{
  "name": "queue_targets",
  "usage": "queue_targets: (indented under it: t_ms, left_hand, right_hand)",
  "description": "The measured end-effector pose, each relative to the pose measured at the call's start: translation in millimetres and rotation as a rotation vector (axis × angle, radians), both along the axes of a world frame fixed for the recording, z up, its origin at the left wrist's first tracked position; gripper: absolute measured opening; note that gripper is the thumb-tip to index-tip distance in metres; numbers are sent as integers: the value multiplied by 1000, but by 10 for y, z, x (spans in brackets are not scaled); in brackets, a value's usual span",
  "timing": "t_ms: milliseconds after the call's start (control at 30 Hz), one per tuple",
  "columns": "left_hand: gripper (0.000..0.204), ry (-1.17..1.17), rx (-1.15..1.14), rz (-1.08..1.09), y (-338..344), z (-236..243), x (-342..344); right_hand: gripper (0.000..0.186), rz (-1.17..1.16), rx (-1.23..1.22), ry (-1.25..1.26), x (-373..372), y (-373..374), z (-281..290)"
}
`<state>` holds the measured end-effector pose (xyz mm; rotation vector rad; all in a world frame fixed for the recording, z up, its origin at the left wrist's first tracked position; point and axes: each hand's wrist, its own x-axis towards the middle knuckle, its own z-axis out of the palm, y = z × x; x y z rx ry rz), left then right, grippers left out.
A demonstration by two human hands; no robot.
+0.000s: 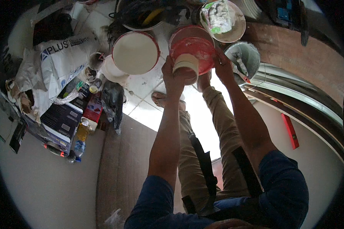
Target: The person scoops white paint from a bucket into a paint tray using a small brush. They then walk down a hallway and into a storage room, placing the bucket and other items on the floor.
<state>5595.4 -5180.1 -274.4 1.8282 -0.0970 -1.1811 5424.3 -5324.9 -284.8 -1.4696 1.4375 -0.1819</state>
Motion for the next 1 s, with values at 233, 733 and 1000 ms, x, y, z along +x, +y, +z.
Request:
queue_targets:
  t_ms: [233,733,1000]
  left_hand:
    - [69,4,-39,156,261,49,-320]
    - [68,95,-224,353,1083,-198,-730]
    - [64,-137,-67,211,524,82,-562]
  right_hand:
    - [41,-21,224,-129,-120,7,-30]
    - [40,-192,395,-135,-206,700,81]
    - [32,343,-451,247,199,291,232]
